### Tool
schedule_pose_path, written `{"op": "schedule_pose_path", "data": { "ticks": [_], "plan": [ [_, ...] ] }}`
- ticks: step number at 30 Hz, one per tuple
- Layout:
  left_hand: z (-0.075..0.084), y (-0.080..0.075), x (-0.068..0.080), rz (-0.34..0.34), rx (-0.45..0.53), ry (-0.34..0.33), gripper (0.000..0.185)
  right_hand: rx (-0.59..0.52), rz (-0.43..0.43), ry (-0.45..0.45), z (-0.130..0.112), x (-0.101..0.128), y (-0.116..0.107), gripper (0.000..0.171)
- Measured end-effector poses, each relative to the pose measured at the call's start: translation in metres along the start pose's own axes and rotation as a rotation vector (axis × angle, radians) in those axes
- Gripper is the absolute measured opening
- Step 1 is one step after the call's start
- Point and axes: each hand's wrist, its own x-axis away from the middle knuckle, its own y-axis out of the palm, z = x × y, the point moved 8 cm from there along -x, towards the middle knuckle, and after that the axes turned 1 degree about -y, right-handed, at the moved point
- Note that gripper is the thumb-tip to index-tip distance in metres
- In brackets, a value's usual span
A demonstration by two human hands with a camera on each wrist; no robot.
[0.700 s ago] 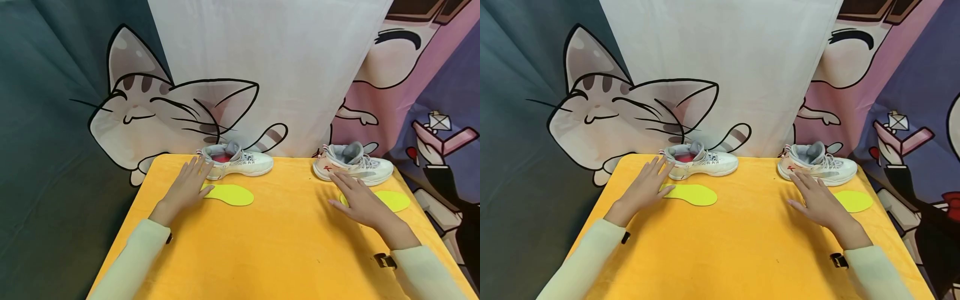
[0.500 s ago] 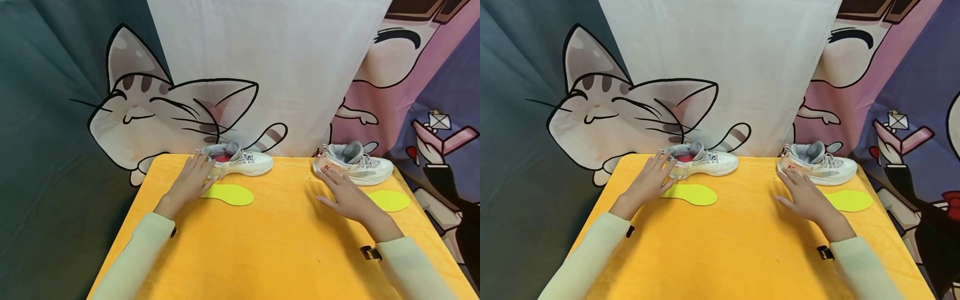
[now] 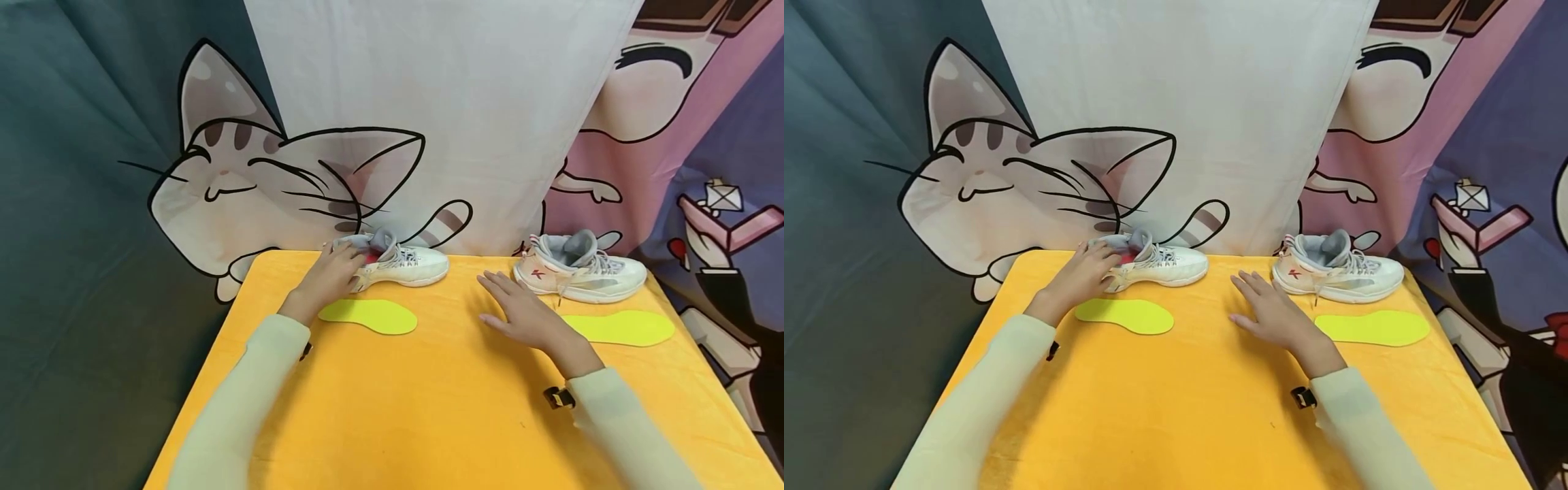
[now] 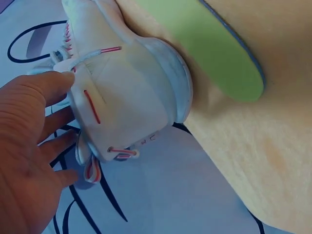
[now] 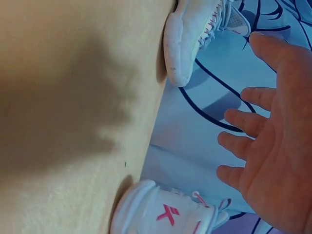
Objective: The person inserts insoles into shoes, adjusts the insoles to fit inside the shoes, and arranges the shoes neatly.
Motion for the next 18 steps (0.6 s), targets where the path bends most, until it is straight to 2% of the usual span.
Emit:
{"op": "schedule_pose_path", "data": {
  "ticks": [5, 10, 14, 18],
  "plan": [
    [-0.003, 0.012, -0.009, -0.064, 0.03, -0.041, 0.024, -0.005, -0.015, 0.012, 0.004, -0.002, 0.009, 0.074],
    [-0.002, 0.019, -0.014, -0.093, -0.013, -0.041, 0.017, 0.005, -0.029, 0.037, 0.011, 0.0, 0.014, 0.073],
    [-0.001, 0.024, -0.017, -0.125, -0.061, -0.043, 0.017, 0.0, -0.044, 0.052, 0.016, 0.005, 0.017, 0.073],
    [-0.004, 0.027, -0.019, -0.134, -0.061, -0.057, 0.021, 0.007, -0.061, 0.065, 0.02, 0.01, 0.019, 0.072]
  ]
}}
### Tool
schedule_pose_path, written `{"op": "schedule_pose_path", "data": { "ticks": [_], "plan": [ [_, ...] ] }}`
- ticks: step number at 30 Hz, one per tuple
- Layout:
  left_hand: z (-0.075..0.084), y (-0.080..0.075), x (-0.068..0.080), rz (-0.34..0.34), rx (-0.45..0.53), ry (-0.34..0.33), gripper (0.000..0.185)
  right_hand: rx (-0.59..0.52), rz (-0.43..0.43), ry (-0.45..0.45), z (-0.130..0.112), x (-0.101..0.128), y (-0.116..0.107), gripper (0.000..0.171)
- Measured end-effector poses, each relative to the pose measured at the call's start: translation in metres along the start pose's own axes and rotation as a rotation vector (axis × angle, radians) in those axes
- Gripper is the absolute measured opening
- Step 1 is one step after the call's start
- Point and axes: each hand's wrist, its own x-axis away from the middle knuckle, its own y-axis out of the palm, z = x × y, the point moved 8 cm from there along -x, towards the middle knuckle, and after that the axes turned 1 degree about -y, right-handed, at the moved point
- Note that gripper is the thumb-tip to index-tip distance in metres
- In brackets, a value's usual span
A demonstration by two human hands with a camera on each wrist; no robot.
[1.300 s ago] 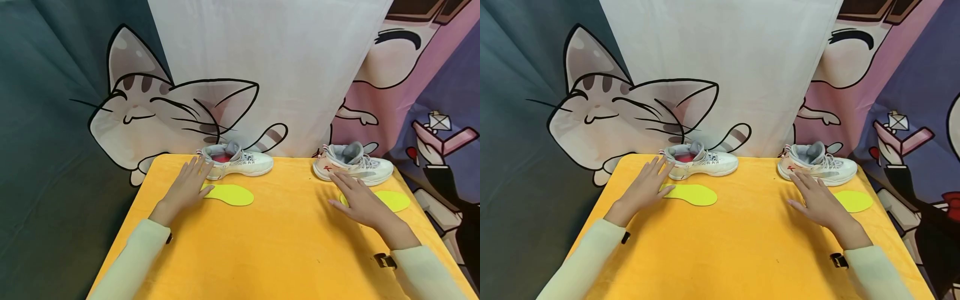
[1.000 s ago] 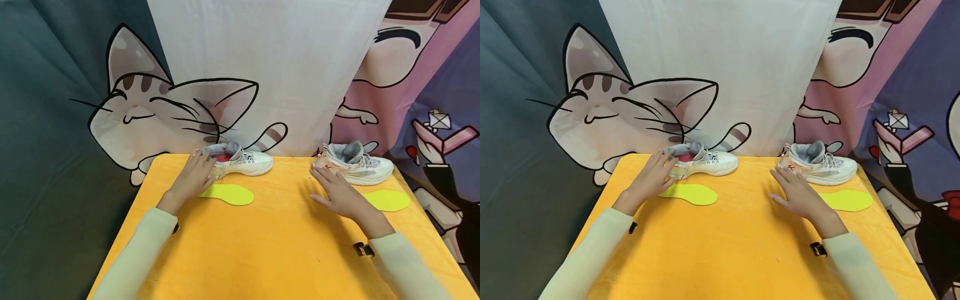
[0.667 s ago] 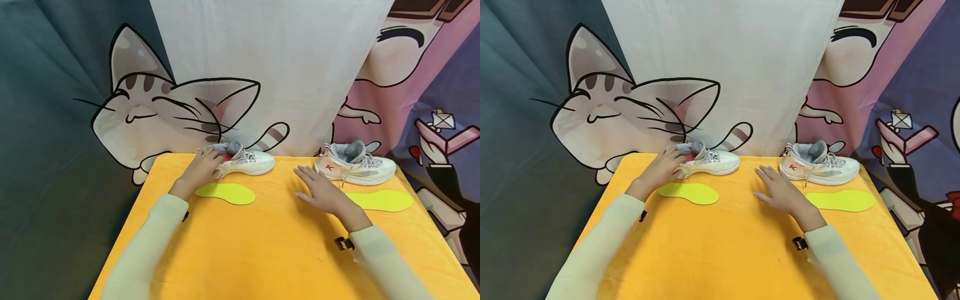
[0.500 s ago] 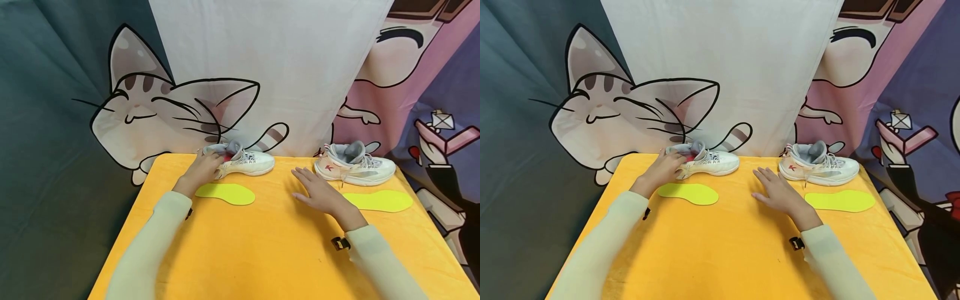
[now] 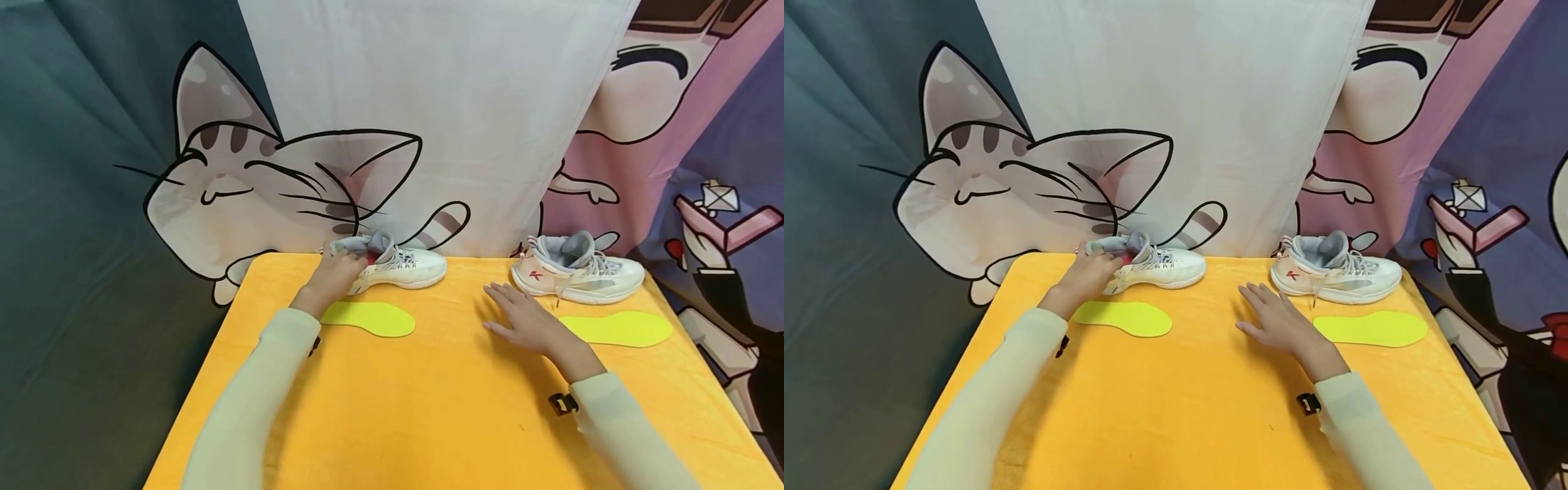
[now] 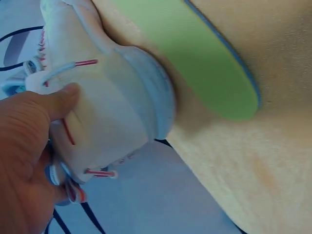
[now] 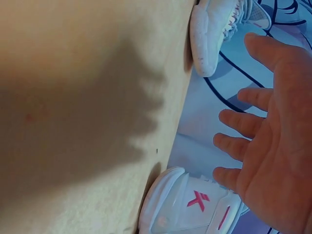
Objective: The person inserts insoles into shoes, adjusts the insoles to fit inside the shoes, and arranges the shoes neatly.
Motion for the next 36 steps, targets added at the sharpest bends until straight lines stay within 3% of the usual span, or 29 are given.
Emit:
{"op": "schedule_pose_path", "data": {
  "ticks": [8, 16, 23, 30, 34, 36],
  "plan": [
    [-0.002, -0.005, 0.004, 0.118, 0.014, 0.042, 0.02, 0.023, 0.009, -0.015, 0.004, 0.007, -0.004, 0.071],
    [0.009, -0.03, 0.021, 0.285, -0.022, 0.091, 0.022, -0.025, 0.0, 0.003, 0.011, 0.015, -0.01, 0.075],
    [0.048, -0.048, 0.047, 0.392, -0.061, 0.123, 0.009, -0.051, -0.001, -0.006, 0.011, 0.02, -0.016, 0.077],
    [0.095, -0.054, 0.072, 0.39, -0.02, 0.083, 0.009, -0.046, 0.019, -0.042, 0.006, 0.022, -0.021, 0.077],
    [0.115, -0.054, 0.085, 0.4, -0.005, 0.062, 0.002, -0.046, 0.023, -0.057, 0.003, 0.024, -0.019, 0.076],
    [0.124, -0.053, 0.091, 0.421, -0.003, 0.057, 0.007, -0.05, 0.023, -0.064, 0.001, 0.026, -0.018, 0.075]
  ]
}}
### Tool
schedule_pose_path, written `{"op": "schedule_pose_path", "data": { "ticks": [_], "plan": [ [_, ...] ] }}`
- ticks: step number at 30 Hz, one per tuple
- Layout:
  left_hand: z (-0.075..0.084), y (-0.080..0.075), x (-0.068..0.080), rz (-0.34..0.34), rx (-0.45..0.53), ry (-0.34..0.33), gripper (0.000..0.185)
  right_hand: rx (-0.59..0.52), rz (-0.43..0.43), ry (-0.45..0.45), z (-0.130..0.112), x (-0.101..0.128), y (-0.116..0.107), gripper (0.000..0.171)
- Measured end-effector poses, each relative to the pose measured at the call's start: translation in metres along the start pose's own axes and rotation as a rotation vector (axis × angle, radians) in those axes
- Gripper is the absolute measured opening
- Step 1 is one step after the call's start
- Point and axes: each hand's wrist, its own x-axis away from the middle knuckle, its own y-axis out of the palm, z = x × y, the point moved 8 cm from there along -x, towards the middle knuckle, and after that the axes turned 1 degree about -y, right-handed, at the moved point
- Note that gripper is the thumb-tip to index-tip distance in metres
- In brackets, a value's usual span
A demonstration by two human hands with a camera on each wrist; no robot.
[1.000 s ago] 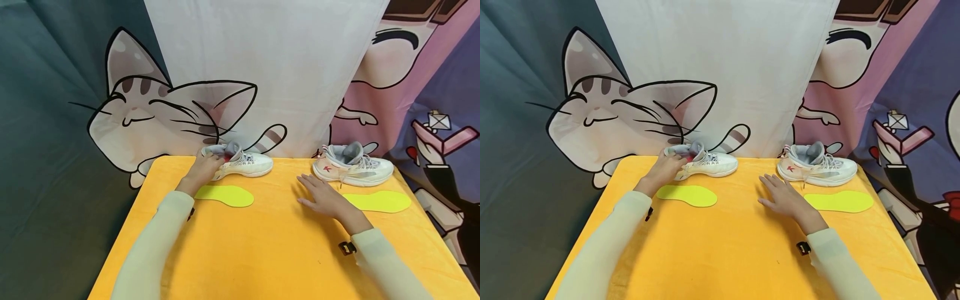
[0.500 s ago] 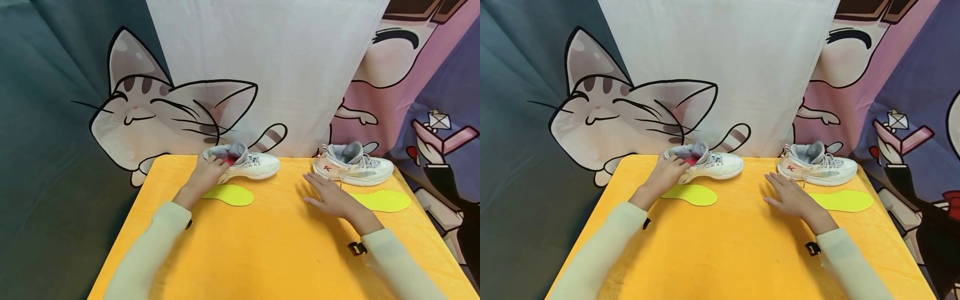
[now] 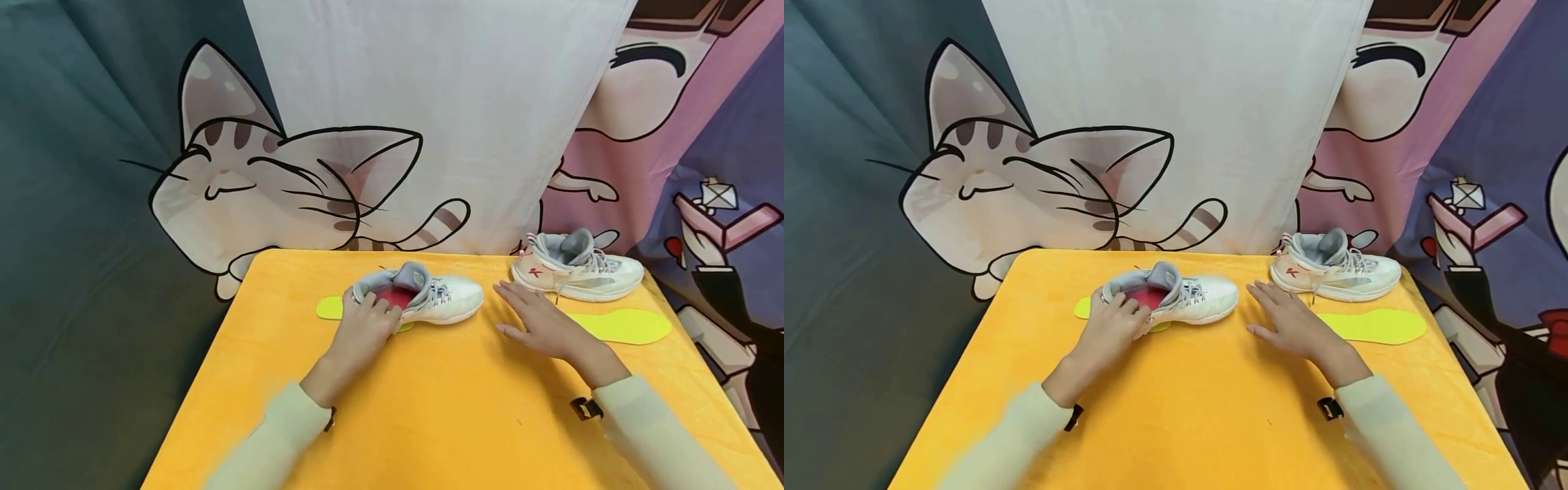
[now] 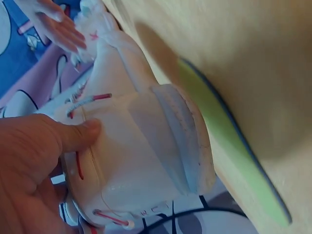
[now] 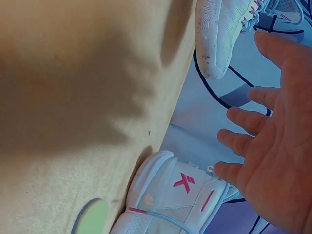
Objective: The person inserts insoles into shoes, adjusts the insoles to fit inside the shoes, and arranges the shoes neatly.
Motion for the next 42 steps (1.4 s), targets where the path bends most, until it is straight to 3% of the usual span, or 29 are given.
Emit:
{"op": "schedule_pose_path", "data": {
  "ticks": [3, 9, 15, 23, 29, 32, 35, 38, 42],
  "plan": [
    [0.011, -0.001, 0.006, 0.025, 0.004, -0.015, 0.014, -0.005, 0.002, -0.005, -0.003, 0.001, 0.002, 0.075],
    [0.033, 0.0, 0.016, 0.018, -0.026, -0.048, 0.009, -0.028, -0.003, -0.005, -0.013, 0.003, 0.008, 0.076],
    [0.05, -0.004, 0.025, 0.072, -0.046, -0.057, 0.006, -0.021, -0.007, -0.023, -0.023, 0.004, 0.015, 0.079],
    [0.057, 0.003, 0.029, 0.057, -0.038, -0.052, 0.007, -0.012, -0.03, -0.054, -0.031, 0.003, 0.026, 0.084],
    [0.056, -0.001, 0.028, 0.095, 0.008, -0.004, 0.006, -0.036, -0.027, -0.047, -0.034, 0.001, 0.035, 0.087],
    [0.05, -0.006, 0.026, 0.076, 0.098, 0.024, 0.016, -0.051, -0.032, -0.042, -0.035, 0.001, 0.04, 0.09],
    [0.031, -0.011, 0.019, 0.021, 0.234, -0.012, 0.032, -0.061, -0.029, -0.039, -0.038, 0.0, 0.044, 0.092],
    [0.002, -0.012, 0.007, -0.054, 0.403, -0.131, 0.046, -0.062, -0.022, -0.043, -0.042, -0.003, 0.048, 0.094],
    [-0.038, 0.008, -0.009, -0.229, 0.664, -0.327, 0.054, -0.048, -0.002, -0.061, -0.047, -0.007, 0.051, 0.096]
  ]
}}
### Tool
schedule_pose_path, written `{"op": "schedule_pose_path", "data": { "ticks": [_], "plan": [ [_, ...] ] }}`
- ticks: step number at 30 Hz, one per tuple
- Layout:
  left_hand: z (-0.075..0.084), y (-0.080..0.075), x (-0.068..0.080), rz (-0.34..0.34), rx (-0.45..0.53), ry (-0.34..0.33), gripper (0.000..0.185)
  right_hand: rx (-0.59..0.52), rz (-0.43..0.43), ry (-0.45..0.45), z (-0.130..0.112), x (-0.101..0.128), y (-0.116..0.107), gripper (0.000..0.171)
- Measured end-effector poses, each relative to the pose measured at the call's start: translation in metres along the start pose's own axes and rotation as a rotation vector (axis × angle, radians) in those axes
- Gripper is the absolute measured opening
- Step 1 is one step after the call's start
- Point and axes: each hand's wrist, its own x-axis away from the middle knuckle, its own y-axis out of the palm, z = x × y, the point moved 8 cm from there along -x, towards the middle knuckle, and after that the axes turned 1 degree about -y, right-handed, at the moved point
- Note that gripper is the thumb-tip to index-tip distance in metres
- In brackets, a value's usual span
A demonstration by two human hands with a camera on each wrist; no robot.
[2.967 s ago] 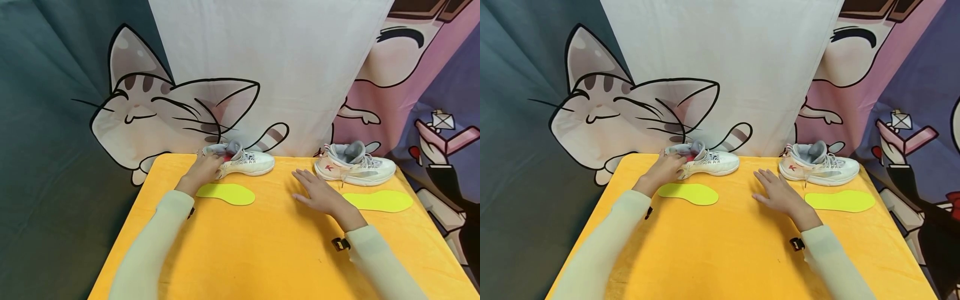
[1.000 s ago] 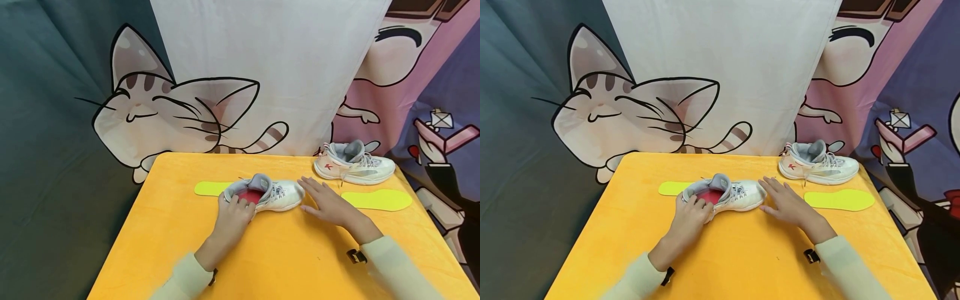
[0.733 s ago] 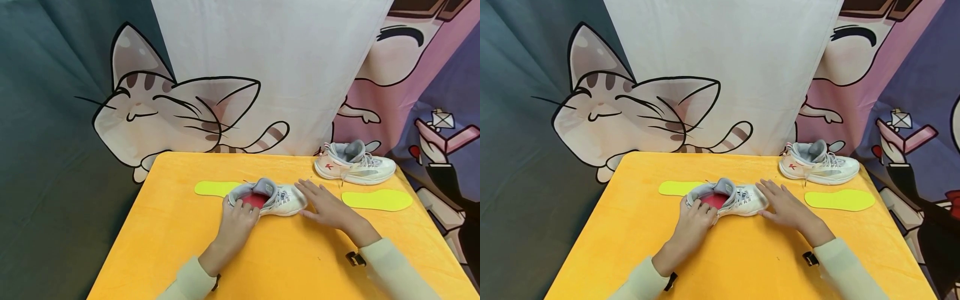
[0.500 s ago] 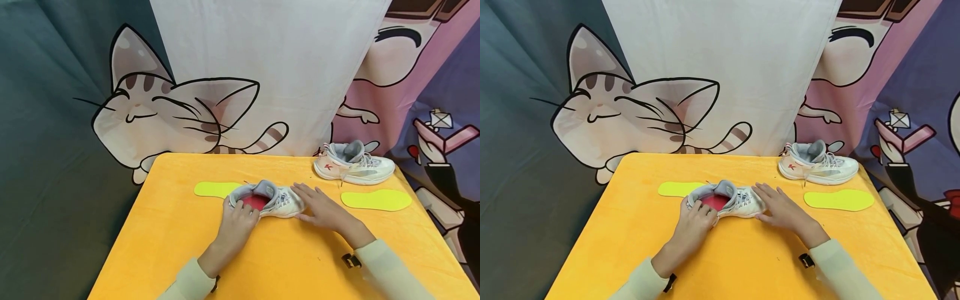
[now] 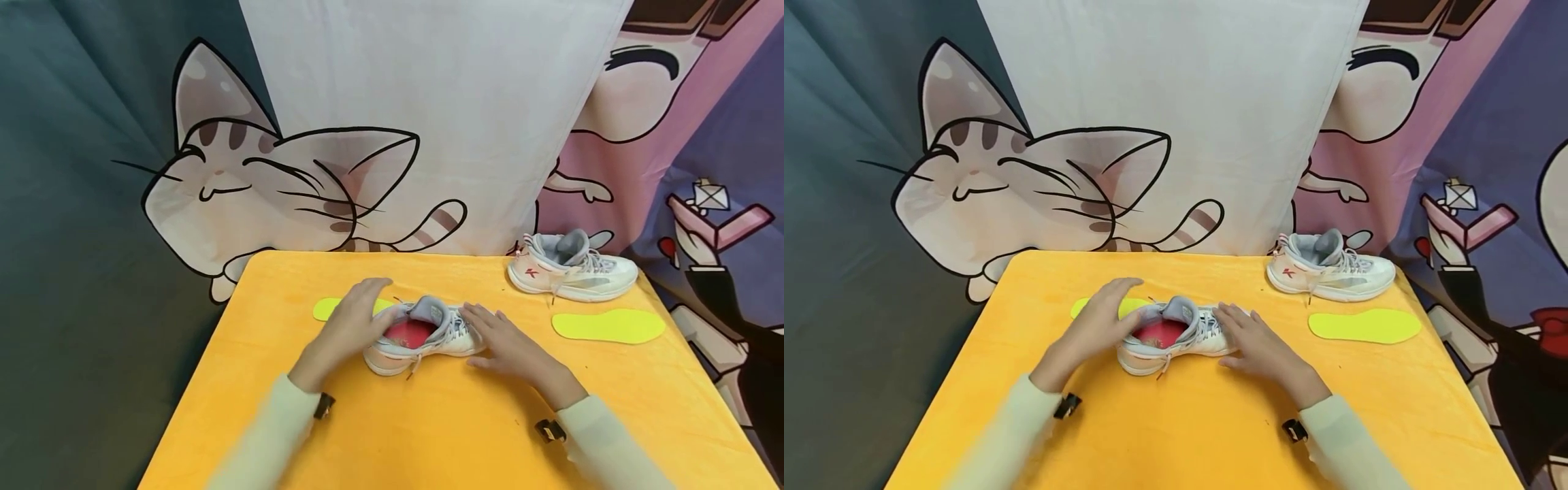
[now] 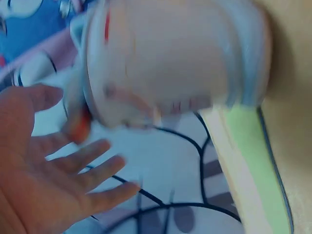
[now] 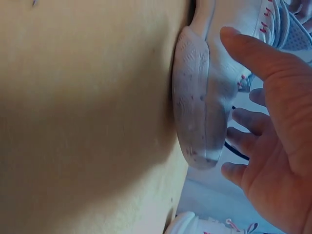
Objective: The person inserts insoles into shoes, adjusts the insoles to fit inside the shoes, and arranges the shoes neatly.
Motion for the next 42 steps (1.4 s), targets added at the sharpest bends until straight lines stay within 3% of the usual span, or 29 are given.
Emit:
{"op": "schedule_pose_path", "data": {
  "ticks": [3, 9, 13, 17, 21, 27, 33, 42],
  "plan": [
    [-0.023, 0.008, -0.018, -0.16, 0.139, -0.108, 0.056, 0.015, 0.012, -0.002, -0.002, -0.004, 0.004, 0.097],
    [-0.041, 0.037, -0.037, -0.438, 0.307, -0.137, 0.044, 0.048, 0.018, 0.004, -0.004, -0.011, 0.009, 0.097],
    [-0.043, 0.049, -0.04, -0.547, 0.393, -0.169, 0.042, 0.081, 0.036, -0.001, -0.005, -0.015, 0.009, 0.094],
    [-0.041, 0.052, -0.04, -0.591, 0.439, -0.177, 0.037, 0.111, 0.047, -0.02, -0.007, -0.017, 0.008, 0.089],
    [-0.038, 0.052, -0.037, -0.583, 0.453, -0.156, 0.026, 0.151, 0.069, -0.058, -0.009, -0.015, 0.006, 0.08],
    [-0.027, 0.052, -0.024, -0.531, 0.491, -0.162, 0.023, 0.097, 0.081, -0.095, -0.009, -0.015, -0.007, 0.055],
    [-0.008, 0.051, -0.004, -0.416, 0.476, -0.202, 0.031, 0.018, 0.073, -0.095, 0.001, -0.022, -0.018, 0.051],
    [0.006, 0.057, 0.017, -0.246, 0.452, -0.258, 0.039, 0.047, 0.055, -0.145, 0.009, -0.044, -0.018, 0.05]
  ]
}}
